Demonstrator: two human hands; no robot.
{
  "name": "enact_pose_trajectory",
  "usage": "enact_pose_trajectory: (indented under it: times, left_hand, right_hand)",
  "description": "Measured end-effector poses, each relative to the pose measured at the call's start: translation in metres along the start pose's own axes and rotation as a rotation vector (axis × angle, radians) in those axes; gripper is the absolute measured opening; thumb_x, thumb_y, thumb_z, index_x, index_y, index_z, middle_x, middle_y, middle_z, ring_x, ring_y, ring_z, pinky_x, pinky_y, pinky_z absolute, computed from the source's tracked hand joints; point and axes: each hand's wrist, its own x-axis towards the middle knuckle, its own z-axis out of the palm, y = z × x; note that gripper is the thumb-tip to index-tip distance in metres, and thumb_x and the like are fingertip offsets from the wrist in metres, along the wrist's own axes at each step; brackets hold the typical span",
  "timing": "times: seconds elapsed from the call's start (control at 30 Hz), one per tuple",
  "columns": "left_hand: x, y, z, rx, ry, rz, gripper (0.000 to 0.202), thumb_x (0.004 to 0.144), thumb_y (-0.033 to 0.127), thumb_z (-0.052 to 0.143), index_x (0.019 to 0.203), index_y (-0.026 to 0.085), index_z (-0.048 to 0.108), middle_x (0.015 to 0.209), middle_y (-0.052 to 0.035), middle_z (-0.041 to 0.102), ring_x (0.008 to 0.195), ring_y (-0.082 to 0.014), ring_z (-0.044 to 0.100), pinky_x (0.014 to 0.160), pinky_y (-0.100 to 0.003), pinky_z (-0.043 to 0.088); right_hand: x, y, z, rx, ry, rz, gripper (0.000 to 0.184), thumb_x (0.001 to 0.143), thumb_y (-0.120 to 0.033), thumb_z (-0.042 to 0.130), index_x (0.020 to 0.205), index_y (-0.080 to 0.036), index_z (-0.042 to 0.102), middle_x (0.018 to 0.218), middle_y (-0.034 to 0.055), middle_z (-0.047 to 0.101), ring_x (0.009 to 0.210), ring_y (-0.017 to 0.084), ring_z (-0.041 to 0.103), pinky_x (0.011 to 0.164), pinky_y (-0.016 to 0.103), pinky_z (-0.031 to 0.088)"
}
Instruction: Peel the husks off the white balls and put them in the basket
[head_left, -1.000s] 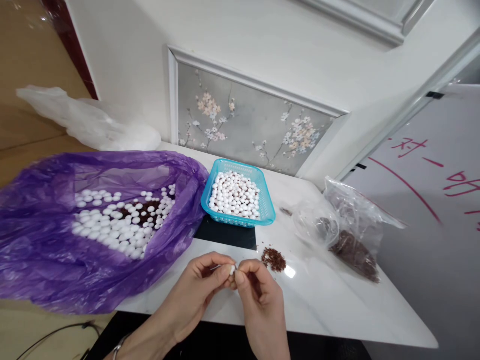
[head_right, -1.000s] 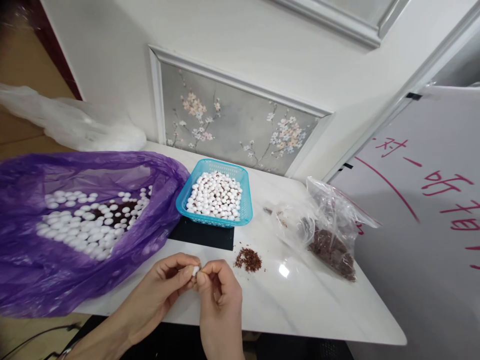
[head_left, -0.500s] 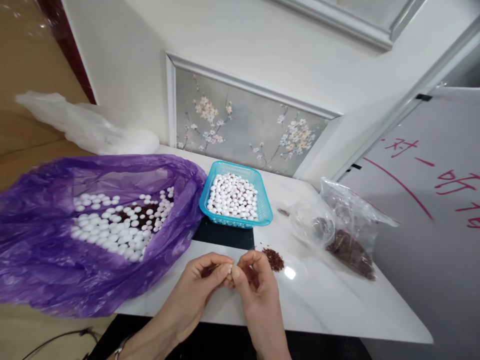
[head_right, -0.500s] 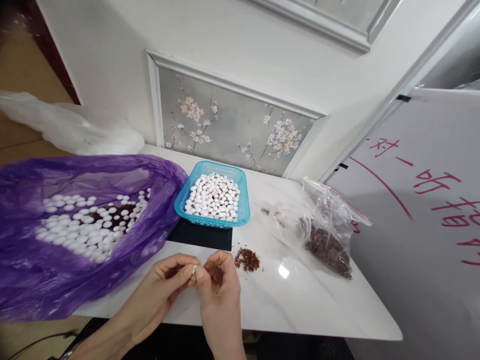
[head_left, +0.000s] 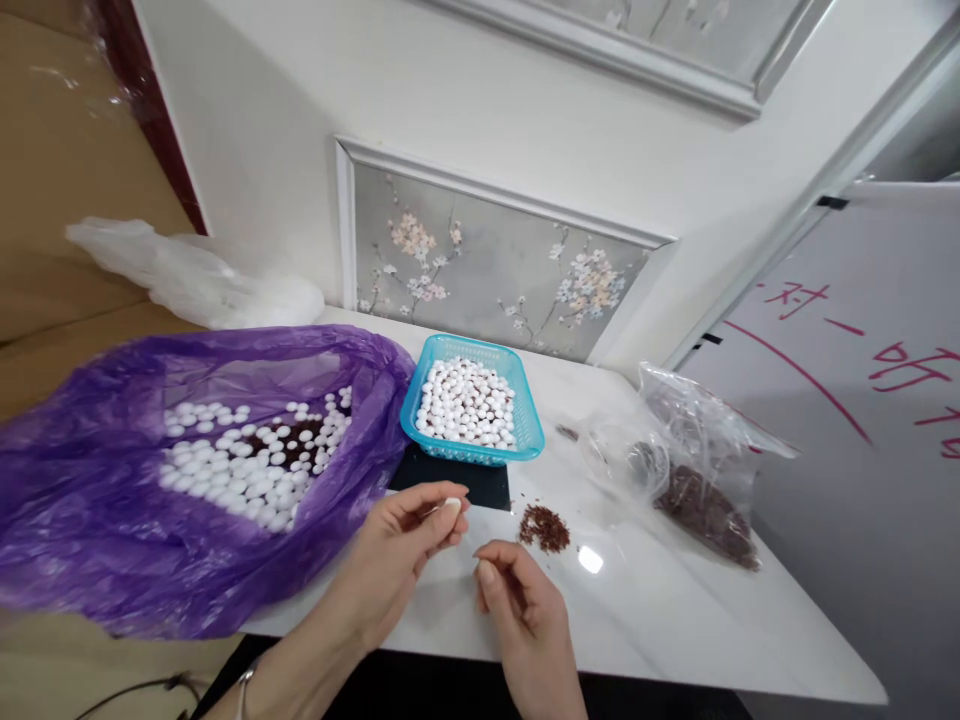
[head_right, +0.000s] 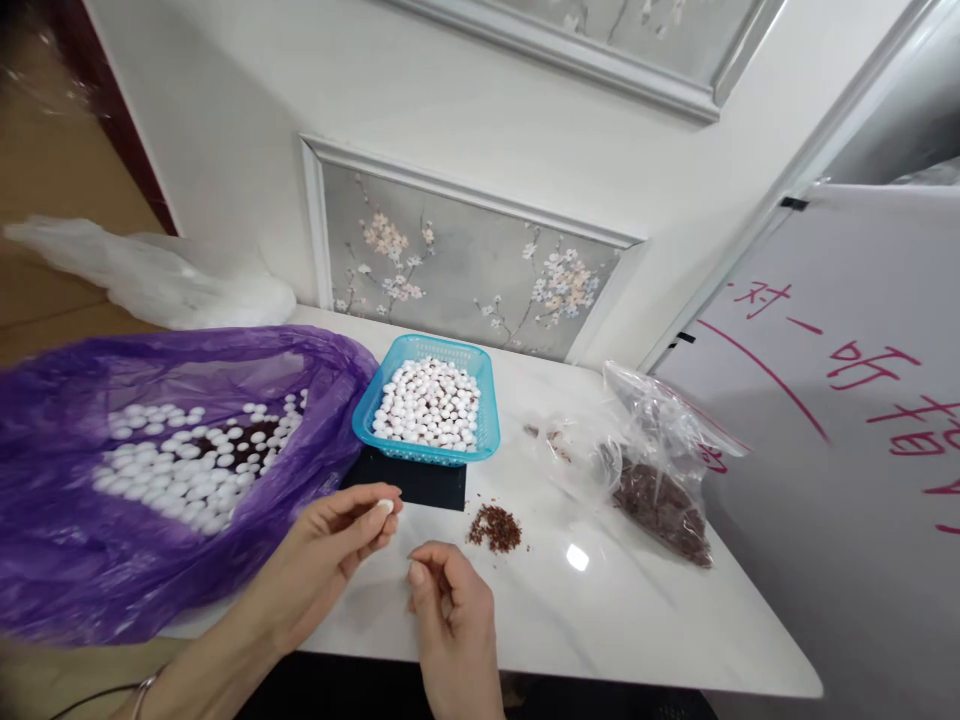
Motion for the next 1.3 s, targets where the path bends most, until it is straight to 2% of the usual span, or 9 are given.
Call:
enact_pose_trajectory:
  times: [0.23, 0.4, 0.5, 0.63, 0.73, 0.83, 1.07, 1.2, 1.3]
  left_hand:
    - [0.029, 0.024, 0.031, 0.478, 0.033, 0.431, 0.026, 0.083, 0.028, 0.057, 0.097, 0.011, 0.071, 0.081, -0.0095, 0.073, 0.07, -0.0172, 0.067, 0.069, -0.03, 0.056]
    - [0.064, 0.04, 0.032, 0.713, 0.106, 0.595, 0.046, 0.077, 0.015, 0.059, 0.123, 0.014, 0.059, 0.13, -0.0133, 0.059, 0.112, -0.0239, 0.058, 0.093, -0.033, 0.047]
    - [0.056, 0.058, 0.01, 0.865, 0.117, 0.631, 0.042, 0.077, 0.016, 0.058, 0.119, 0.019, 0.063, 0.131, -0.0091, 0.059, 0.121, -0.0236, 0.052, 0.098, -0.033, 0.043]
    - [0.019, 0.094, -0.047, 1.05, 0.237, 0.608, 0.028, 0.08, 0.026, 0.055, 0.102, 0.02, 0.072, 0.109, -0.0095, 0.071, 0.099, -0.0278, 0.063, 0.091, -0.041, 0.046]
    - [-0.003, 0.117, -0.093, 1.534, 0.443, 0.454, 0.031, 0.08, 0.032, 0.053, 0.099, 0.018, 0.073, 0.105, -0.0133, 0.073, 0.098, -0.0341, 0.064, 0.091, -0.044, 0.043]
    - [-0.01, 0.123, -0.122, 1.742, 0.431, 0.282, 0.036, 0.081, 0.035, 0.05, 0.1, 0.014, 0.072, 0.103, -0.0176, 0.073, 0.094, -0.0382, 0.065, 0.082, -0.044, 0.046]
    - [-0.009, 0.112, -0.123, 1.794, 0.483, 0.347, 0.039, 0.087, 0.038, 0.039, 0.101, 0.016, 0.068, 0.095, -0.0119, 0.074, 0.086, -0.0327, 0.067, 0.078, -0.04, 0.046]
    - [-0.013, 0.101, -0.097, 1.372, 0.625, 0.533, 0.024, 0.081, 0.04, 0.053, 0.094, 0.026, 0.069, 0.095, -0.0012, 0.073, 0.084, -0.0274, 0.066, 0.08, -0.034, 0.046]
    - [-0.016, 0.078, -0.064, 0.933, 0.438, 0.44, 0.023, 0.074, 0.04, 0.065, 0.091, 0.025, 0.07, 0.08, 0.0008, 0.073, 0.076, -0.0228, 0.065, 0.074, -0.03, 0.049]
  right_hand:
    - [-0.003, 0.006, 0.004, -0.042, 0.033, -0.016, 0.025, 0.084, -0.044, 0.053, 0.082, -0.021, 0.062, 0.063, -0.0019, 0.05, 0.059, 0.014, 0.046, 0.054, 0.021, 0.039]
    - [-0.005, 0.012, 0.004, -0.112, 0.027, -0.041, 0.027, 0.082, -0.046, 0.055, 0.082, -0.021, 0.064, 0.066, -0.0001, 0.057, 0.058, 0.014, 0.05, 0.055, 0.021, 0.042]
    - [-0.007, 0.014, 0.004, -0.143, 0.023, -0.036, 0.029, 0.082, -0.048, 0.055, 0.083, -0.021, 0.064, 0.066, 0.0003, 0.059, 0.057, 0.015, 0.051, 0.055, 0.021, 0.043]
    - [-0.007, 0.014, 0.005, -0.148, 0.021, -0.06, 0.029, 0.082, -0.048, 0.055, 0.082, -0.02, 0.065, 0.066, 0.0005, 0.06, 0.056, 0.014, 0.052, 0.052, 0.021, 0.042]
    - [-0.005, 0.008, 0.006, -0.142, 0.033, -0.112, 0.026, 0.084, -0.044, 0.055, 0.082, -0.02, 0.066, 0.068, 0.0011, 0.062, 0.058, 0.015, 0.054, 0.053, 0.021, 0.043]
    - [-0.005, -0.001, 0.006, -0.187, -0.02, -0.163, 0.02, 0.087, -0.036, 0.053, 0.082, -0.021, 0.065, 0.071, 0.0013, 0.062, 0.062, 0.015, 0.055, 0.057, 0.022, 0.044]
    - [-0.01, -0.009, -0.008, -0.294, -0.029, -0.156, 0.019, 0.091, -0.028, 0.047, 0.087, -0.021, 0.063, 0.076, 0.0019, 0.062, 0.067, 0.015, 0.056, 0.062, 0.024, 0.045]
    - [0.0, 0.002, -0.035, -0.469, 0.244, -0.117, 0.018, 0.091, -0.029, 0.047, 0.093, -0.021, 0.063, 0.093, 0.0048, 0.066, 0.085, 0.019, 0.06, 0.076, 0.028, 0.046]
    - [0.013, 0.008, -0.05, -0.71, 0.256, -0.121, 0.02, 0.09, -0.025, 0.045, 0.089, -0.022, 0.065, 0.097, 0.0044, 0.065, 0.083, 0.02, 0.061, 0.074, 0.031, 0.044]
